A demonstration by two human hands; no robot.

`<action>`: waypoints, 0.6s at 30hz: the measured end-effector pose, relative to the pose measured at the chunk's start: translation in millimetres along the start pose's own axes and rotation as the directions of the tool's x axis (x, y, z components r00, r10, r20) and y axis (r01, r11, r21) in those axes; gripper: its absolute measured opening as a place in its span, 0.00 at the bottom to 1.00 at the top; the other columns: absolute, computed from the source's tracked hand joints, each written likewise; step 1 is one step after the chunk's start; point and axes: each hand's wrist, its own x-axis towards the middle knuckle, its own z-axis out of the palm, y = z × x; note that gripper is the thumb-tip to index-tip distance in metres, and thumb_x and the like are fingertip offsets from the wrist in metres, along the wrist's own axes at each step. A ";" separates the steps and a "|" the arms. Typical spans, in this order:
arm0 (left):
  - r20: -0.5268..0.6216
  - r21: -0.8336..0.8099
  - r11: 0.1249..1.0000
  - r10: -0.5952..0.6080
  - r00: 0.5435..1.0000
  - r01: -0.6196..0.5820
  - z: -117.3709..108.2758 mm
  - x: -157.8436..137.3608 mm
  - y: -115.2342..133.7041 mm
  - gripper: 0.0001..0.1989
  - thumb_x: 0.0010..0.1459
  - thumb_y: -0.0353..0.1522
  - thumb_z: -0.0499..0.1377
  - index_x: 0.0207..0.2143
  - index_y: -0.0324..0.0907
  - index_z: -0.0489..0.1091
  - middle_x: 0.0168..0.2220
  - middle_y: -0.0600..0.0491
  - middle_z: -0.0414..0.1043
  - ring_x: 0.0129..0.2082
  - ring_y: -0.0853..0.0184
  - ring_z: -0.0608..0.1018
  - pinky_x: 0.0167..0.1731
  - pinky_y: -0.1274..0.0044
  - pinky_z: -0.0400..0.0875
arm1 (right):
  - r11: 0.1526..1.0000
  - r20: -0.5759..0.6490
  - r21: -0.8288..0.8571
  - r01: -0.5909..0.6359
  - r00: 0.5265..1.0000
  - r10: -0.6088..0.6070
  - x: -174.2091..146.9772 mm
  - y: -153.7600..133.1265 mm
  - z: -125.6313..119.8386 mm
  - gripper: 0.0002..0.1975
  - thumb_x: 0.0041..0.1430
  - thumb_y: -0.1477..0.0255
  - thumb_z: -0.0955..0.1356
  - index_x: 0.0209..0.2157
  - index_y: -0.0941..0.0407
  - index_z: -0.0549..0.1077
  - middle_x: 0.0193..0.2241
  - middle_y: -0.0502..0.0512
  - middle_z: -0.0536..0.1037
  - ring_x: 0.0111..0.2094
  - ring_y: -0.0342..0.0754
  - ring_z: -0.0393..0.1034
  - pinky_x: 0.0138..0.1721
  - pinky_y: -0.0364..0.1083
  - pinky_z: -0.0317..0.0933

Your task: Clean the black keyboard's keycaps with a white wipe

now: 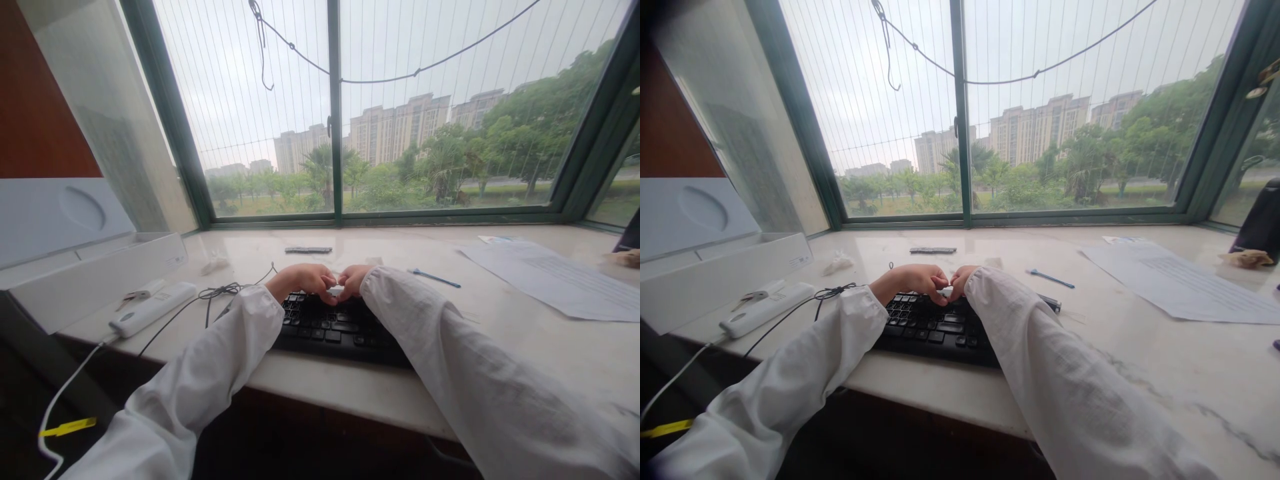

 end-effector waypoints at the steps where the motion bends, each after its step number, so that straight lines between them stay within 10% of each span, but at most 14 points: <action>1: -0.030 0.040 0.999 0.016 0.999 -0.015 0.4 0.4 0.6 0.29 0.35 0.37 0.67 0.18 0.43 0.43 0.18 0.62 0.42 0.21 0.74 0.48 0.23 0.76 0.41 | 1.000 0.017 0.002 -0.008 1.000 0.008 -1.6 -1.2 0.3 0.18 0.43 0.70 0.74 0.18 0.56 0.60 0.15 0.42 0.61 0.21 0.39 0.57 0.25 0.40 0.53; 9: -0.056 0.047 0.995 0.095 0.994 -0.092 -2.8 -16.2 -0.9 0.29 0.40 0.44 0.65 0.19 0.43 0.44 0.19 0.62 0.41 0.21 0.74 0.48 0.23 0.77 0.42 | 0.991 0.049 0.100 0.090 0.994 -0.096 1.8 1.8 2.6 0.17 0.43 0.73 0.73 0.19 0.55 0.58 0.14 0.41 0.59 0.20 0.39 0.55 0.24 0.40 0.50; 13: -0.269 -0.046 0.998 0.034 0.963 -0.048 -15.4 -25.8 -7.4 0.29 0.43 0.43 0.65 0.21 0.44 0.43 0.20 0.62 0.40 0.20 0.74 0.46 0.22 0.77 0.43 | 0.983 -0.195 0.171 0.062 0.980 -0.028 1.0 17.3 -4.3 0.10 0.45 0.70 0.72 0.26 0.55 0.67 0.23 0.46 0.69 0.27 0.42 0.64 0.29 0.41 0.55; 18: -0.571 0.085 0.985 -0.074 0.818 0.148 -18.1 -19.5 -20.8 0.24 0.42 0.34 0.63 0.18 0.43 0.44 0.17 0.62 0.41 0.20 0.74 0.49 0.23 0.77 0.46 | 0.965 -0.610 -0.030 -0.260 0.770 0.189 -7.4 43.3 -8.4 0.14 0.53 0.67 0.68 0.42 0.54 0.73 0.43 0.61 0.75 0.45 0.53 0.69 0.44 0.47 0.60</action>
